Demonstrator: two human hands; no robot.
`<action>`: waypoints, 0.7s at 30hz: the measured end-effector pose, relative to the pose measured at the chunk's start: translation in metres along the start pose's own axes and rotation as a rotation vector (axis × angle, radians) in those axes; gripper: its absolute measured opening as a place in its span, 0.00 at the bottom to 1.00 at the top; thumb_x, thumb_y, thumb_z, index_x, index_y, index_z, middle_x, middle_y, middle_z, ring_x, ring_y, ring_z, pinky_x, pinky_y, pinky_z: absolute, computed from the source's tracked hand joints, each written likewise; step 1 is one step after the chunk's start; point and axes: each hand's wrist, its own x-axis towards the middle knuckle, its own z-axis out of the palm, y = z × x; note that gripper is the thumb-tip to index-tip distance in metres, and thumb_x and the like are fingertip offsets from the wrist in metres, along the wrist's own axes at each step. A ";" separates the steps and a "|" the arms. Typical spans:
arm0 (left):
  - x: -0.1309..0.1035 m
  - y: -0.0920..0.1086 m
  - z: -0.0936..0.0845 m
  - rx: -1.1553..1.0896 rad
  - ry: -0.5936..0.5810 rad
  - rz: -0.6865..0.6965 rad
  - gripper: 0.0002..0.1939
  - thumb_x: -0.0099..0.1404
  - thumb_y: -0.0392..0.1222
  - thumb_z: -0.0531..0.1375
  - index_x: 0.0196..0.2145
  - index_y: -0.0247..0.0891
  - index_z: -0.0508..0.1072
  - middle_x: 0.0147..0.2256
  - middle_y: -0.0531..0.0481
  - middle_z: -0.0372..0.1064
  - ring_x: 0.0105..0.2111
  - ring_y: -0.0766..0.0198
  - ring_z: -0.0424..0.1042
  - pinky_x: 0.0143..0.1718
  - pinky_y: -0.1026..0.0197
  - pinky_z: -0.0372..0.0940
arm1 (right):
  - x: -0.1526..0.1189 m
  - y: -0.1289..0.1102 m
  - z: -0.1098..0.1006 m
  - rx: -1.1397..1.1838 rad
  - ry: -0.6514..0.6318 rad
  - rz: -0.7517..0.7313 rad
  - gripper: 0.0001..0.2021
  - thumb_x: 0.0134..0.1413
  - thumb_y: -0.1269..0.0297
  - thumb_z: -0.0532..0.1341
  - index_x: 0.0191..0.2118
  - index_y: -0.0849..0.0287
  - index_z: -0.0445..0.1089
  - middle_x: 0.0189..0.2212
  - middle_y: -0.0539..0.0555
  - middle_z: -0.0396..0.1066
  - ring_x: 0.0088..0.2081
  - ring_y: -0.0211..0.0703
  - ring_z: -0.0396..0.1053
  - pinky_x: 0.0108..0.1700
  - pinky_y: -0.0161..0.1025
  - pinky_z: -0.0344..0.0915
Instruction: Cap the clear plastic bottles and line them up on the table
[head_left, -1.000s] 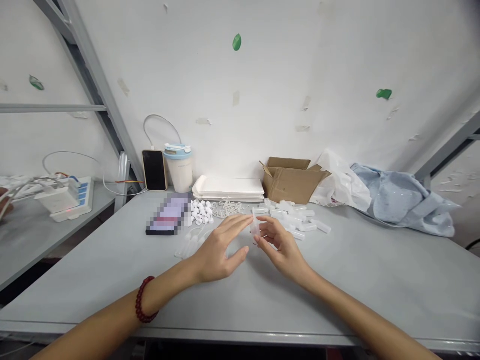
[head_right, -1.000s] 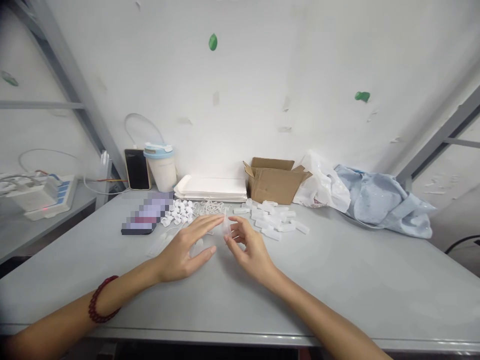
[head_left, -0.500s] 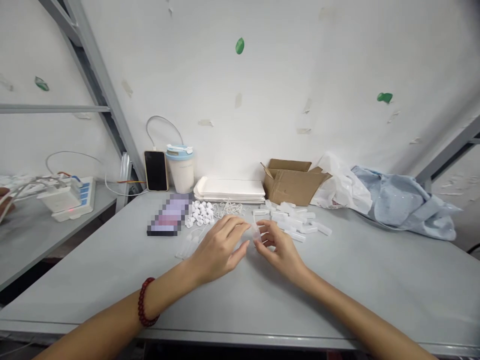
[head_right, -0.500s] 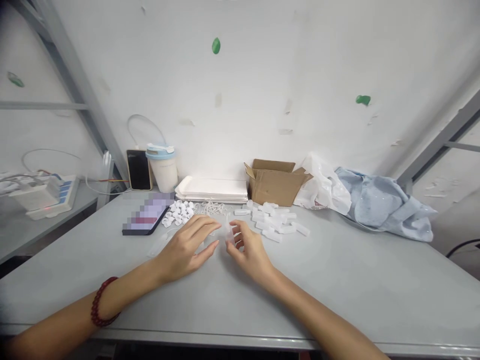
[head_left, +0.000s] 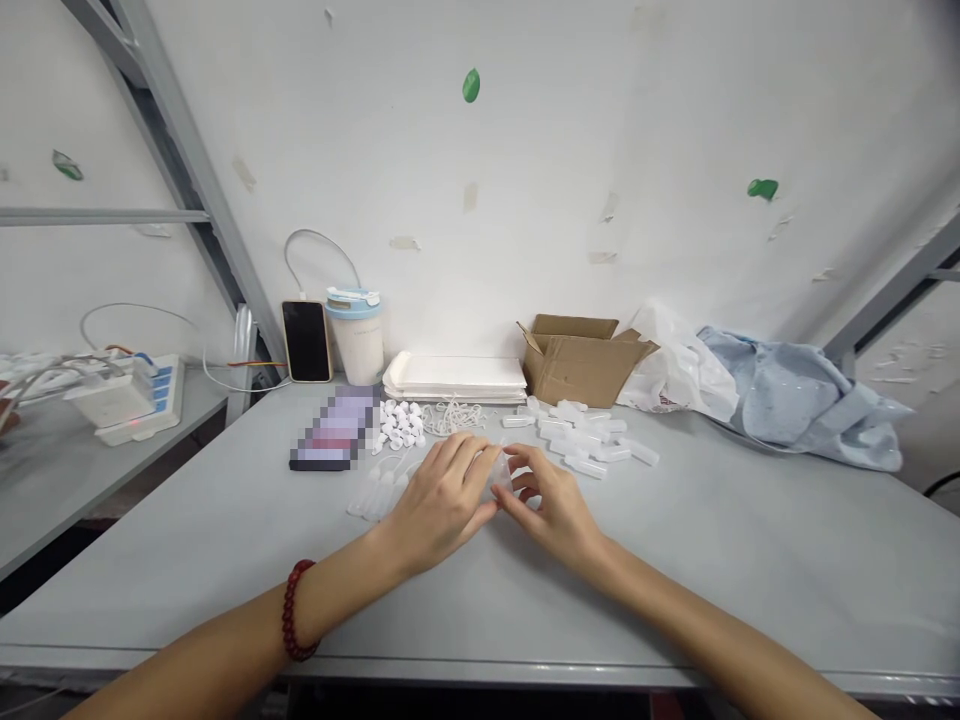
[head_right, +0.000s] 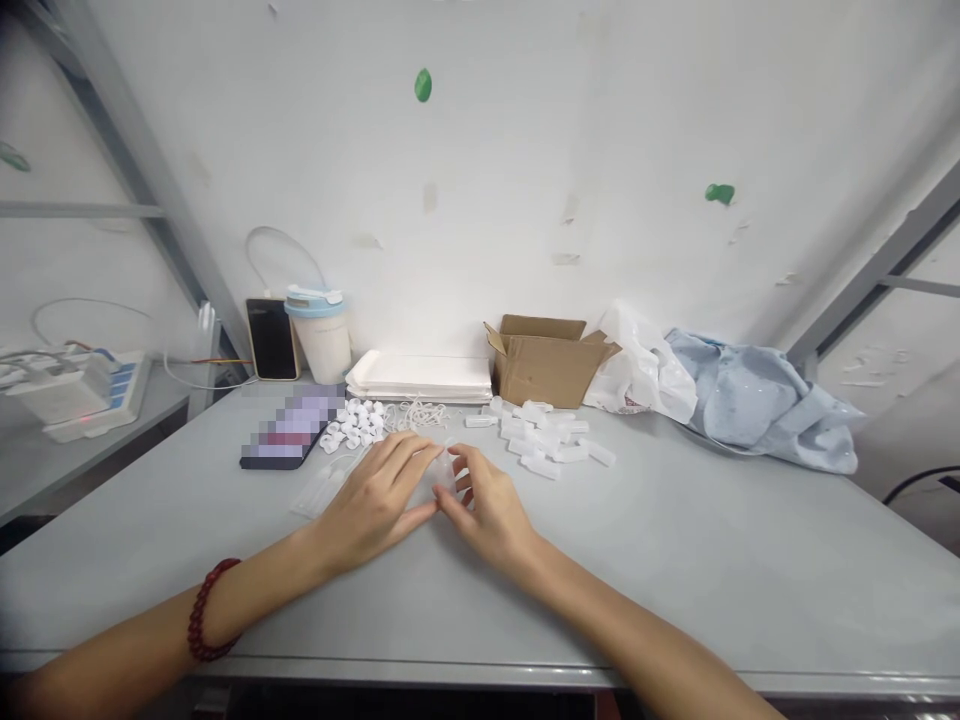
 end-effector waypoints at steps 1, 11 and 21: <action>0.000 0.000 0.000 -0.004 0.009 -0.001 0.22 0.61 0.35 0.58 0.52 0.33 0.60 0.46 0.38 0.65 0.48 0.48 0.64 0.45 0.46 0.64 | 0.000 -0.001 0.000 0.011 0.003 0.003 0.17 0.55 0.64 0.56 0.51 0.56 0.57 0.37 0.56 0.67 0.27 0.37 0.68 0.28 0.37 0.69; 0.001 0.003 0.000 -0.105 0.120 0.014 0.20 0.62 0.36 0.57 0.51 0.34 0.60 0.45 0.41 0.67 0.47 0.53 0.65 0.46 0.50 0.64 | 0.005 -0.014 -0.011 0.494 -0.136 0.154 0.14 0.58 0.60 0.55 0.48 0.58 0.64 0.32 0.53 0.71 0.34 0.41 0.73 0.37 0.41 0.71; 0.000 0.004 0.002 -0.040 0.022 -0.055 0.19 0.61 0.40 0.58 0.50 0.33 0.63 0.46 0.39 0.64 0.48 0.50 0.62 0.46 0.49 0.63 | 0.007 -0.007 -0.005 0.554 -0.078 0.298 0.17 0.51 0.56 0.62 0.44 0.60 0.65 0.34 0.54 0.70 0.34 0.43 0.75 0.34 0.41 0.73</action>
